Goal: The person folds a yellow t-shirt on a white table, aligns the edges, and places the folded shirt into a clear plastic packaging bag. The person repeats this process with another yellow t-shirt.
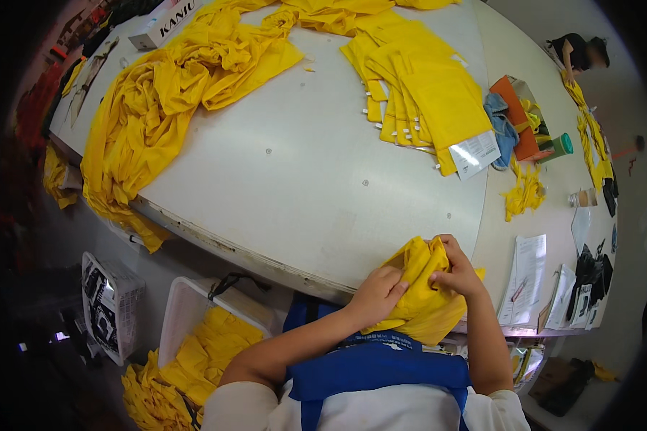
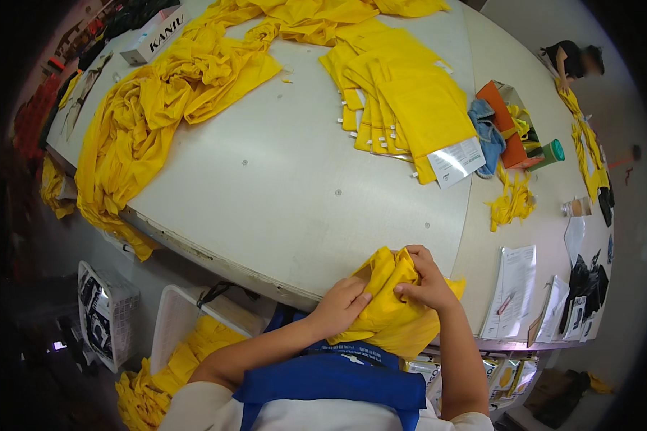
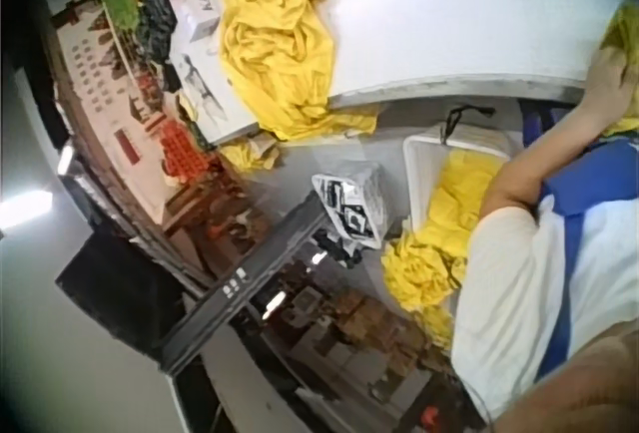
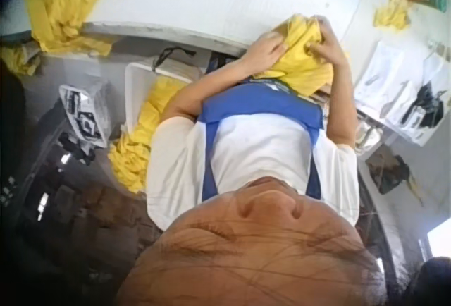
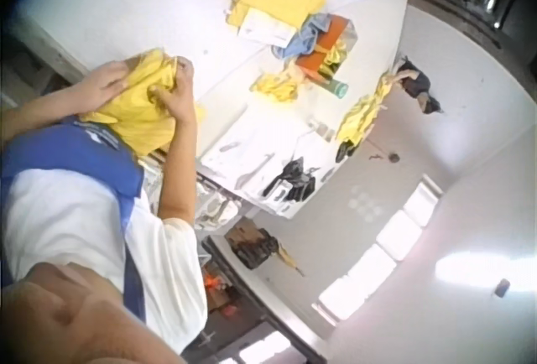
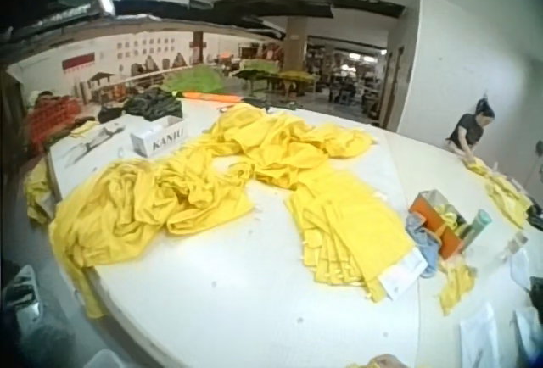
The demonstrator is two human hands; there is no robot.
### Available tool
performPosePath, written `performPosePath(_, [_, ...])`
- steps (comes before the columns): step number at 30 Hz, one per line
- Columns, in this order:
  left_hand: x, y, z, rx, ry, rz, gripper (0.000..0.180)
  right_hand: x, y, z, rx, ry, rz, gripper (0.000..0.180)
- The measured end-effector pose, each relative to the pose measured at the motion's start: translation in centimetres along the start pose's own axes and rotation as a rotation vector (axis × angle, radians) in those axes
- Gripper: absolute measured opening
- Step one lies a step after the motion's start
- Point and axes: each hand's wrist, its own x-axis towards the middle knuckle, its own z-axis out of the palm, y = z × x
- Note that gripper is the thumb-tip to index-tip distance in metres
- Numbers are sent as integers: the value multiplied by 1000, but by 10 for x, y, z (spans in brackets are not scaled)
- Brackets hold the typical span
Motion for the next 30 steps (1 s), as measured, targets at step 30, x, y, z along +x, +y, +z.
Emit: performPosePath(30, [52,-20,-5,0,-218,-292,25,18,-37,-21,-262,-71,454,77])
